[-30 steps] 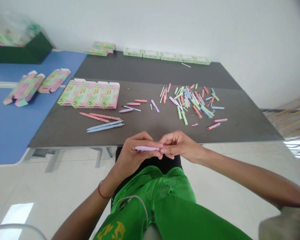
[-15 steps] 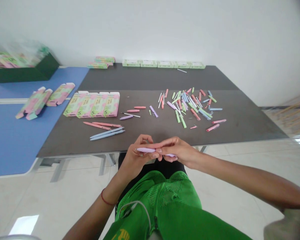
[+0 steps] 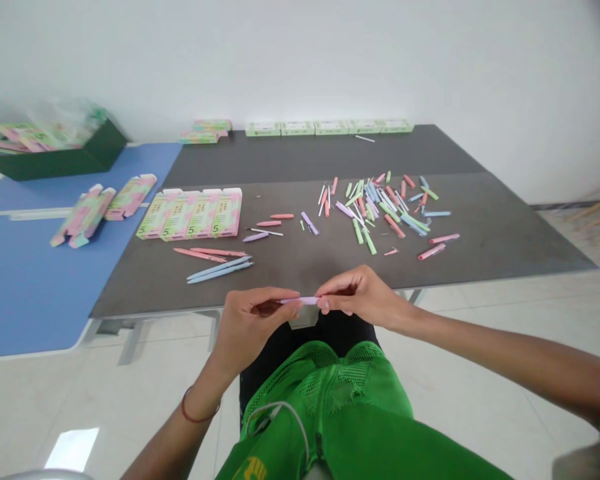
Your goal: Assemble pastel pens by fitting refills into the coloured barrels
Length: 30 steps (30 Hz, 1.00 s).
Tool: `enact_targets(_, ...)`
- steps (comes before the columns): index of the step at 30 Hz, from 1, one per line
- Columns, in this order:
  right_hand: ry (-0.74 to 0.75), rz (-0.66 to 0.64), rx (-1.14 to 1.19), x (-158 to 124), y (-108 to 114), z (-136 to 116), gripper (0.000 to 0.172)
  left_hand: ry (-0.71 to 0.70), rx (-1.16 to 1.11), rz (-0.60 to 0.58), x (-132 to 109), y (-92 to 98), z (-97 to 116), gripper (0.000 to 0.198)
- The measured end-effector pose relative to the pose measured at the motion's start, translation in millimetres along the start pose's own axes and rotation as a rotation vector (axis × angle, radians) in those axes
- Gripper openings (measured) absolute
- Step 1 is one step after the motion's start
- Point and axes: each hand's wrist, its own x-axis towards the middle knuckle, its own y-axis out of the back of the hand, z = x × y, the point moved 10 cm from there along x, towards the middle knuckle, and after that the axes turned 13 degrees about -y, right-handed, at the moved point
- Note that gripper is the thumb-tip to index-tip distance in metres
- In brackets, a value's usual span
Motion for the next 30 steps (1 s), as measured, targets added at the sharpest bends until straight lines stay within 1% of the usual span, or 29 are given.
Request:
enact_targets(3, 0.056, 0.038, -0.072, -2, 3, -5, 0.031, 0.024, -0.041, 0.016, 0, -0.7, -6, 0.024)
enact_targets(6, 0.103, 0.052, -0.109, -4, 6, -10, 0.031, 0.035, -0.058, 0.003, 0, -3.6, -9, 0.024)
enact_targets(9, 0.098, 0.036, -0.101, -4, 9, -10, 0.031, 0.008, -0.034, -0.024, 1, -6.2, -4, 0.022)
enact_targets(11, 0.106, 0.024, -0.102, -4, 10, -10, 0.03, -0.046, 0.031, -0.038, 1, -6.1, 4, 0.019)
enact_targets(13, 0.135, 0.018, -0.129, -5, 11, -11, 0.028, -0.141, 0.146, -0.059, 0, -6.2, 17, 0.015)
enact_targets(15, 0.168, 0.021, -0.19, -9, 10, -14, 0.026, -0.286, 0.28, -0.094, -1, -9.6, 34, 0.012)
enact_targets(18, 0.22, 0.015, -0.306, -16, 6, -19, 0.023, -0.504, 0.482, -0.155, -9, -20.0, 58, 0.012)
enact_targets(20, 0.255, 0.009, -0.35, -20, 4, -23, 0.021, -0.597, 0.638, -0.205, -14, -29.0, 67, 0.016)
enact_targets(23, 0.281, -0.002, -0.39, -25, 2, -27, 0.021, -0.681, 0.925, -0.299, -21, -44.5, 75, 0.021)
enact_targets(25, 0.302, -0.005, -0.433, -28, 0, -31, 0.019, -0.715, 1.1, -0.363, -25, -54.0, 77, 0.018)
enact_targets(27, 0.344, -0.005, -0.477, -32, -2, -37, 0.017, -0.739, 1.198, -0.397, -27, -59.8, 78, 0.013)
enact_targets(30, 0.426, -0.048, -0.489, -38, -8, -45, 0.018, -0.755, 1.23, -0.4, -27, -62.3, 78, 0.015)
